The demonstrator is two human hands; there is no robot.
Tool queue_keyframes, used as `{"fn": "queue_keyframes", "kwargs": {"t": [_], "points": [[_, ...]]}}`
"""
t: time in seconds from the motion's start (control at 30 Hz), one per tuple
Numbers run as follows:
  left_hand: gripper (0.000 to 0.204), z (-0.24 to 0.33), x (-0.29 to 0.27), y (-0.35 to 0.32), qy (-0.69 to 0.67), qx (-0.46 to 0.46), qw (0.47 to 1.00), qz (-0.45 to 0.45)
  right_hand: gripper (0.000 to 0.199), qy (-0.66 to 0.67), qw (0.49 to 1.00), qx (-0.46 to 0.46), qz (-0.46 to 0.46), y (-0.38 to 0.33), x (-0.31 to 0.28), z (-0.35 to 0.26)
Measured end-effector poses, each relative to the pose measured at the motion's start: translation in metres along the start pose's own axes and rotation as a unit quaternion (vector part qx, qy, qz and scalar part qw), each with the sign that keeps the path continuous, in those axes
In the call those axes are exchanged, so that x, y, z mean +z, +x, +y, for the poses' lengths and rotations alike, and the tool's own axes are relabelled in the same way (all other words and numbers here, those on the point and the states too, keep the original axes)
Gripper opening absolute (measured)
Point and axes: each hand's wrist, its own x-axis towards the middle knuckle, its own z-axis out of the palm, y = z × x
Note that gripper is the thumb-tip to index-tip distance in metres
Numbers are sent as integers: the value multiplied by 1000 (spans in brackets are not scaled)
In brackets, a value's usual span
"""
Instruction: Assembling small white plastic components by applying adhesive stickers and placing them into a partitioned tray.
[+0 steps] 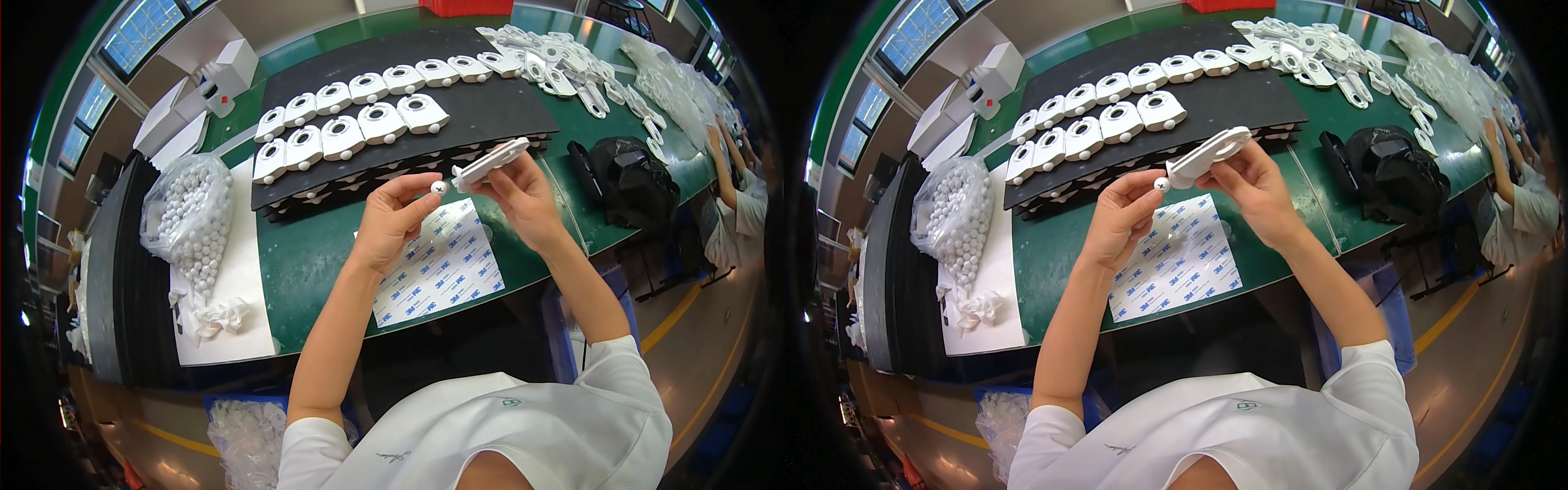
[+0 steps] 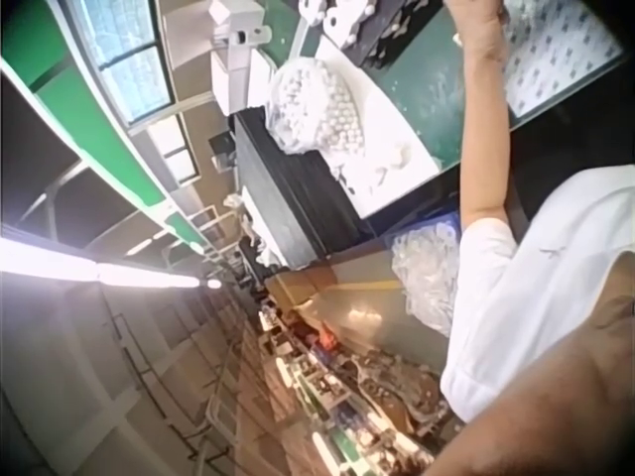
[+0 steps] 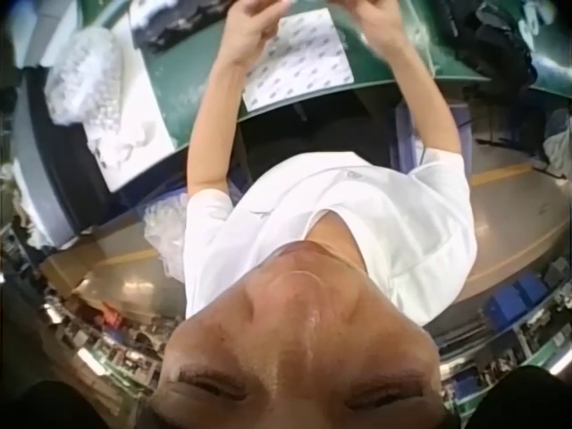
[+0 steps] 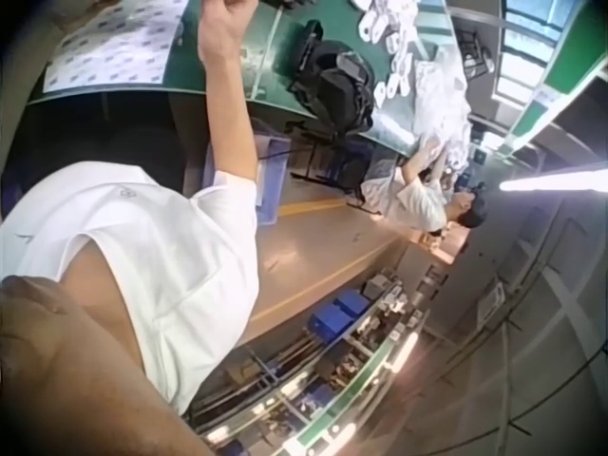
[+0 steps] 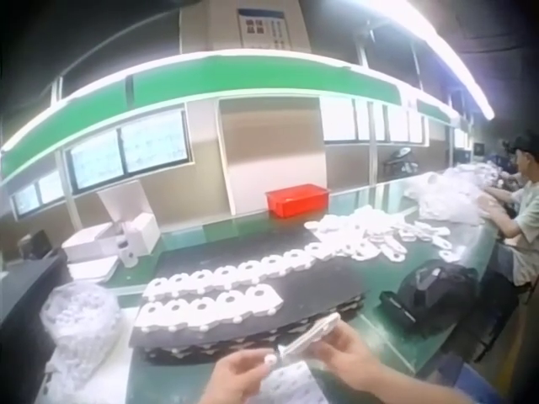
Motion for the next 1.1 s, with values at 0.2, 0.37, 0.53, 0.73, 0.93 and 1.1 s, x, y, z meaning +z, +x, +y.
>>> {"fn": "queue_keyframes", "kwargs": {"t": [0.2, 0.37, 0.53, 0.73, 0.93, 1.1], "points": [[24, -1, -2, 0, -2, 8, 1000, -8, 20, 21, 999, 39, -12, 1, 9, 2], [23, -1, -2, -1, -4, 8, 1000, -9, 20, 18, 999, 41, -10, 0, 8, 3], [21, -1, 2, -2, 19, 28, 999, 8, 27, 15, 998, 55, -12, 1, 9, 4], [35, -7, 4, -5, 243, 253, 936, 27, 37, 105, 984, 122, -76, -3, 11, 4], [50, -4, 6, -7, 190, 196, 962, -12, 34, -32, 990, 71, -116, 9, 11, -21], [45, -6, 0, 0, 1, 162, 986, -47, 31, -120, 981, 27, -152, 40, 3, -42]]}}
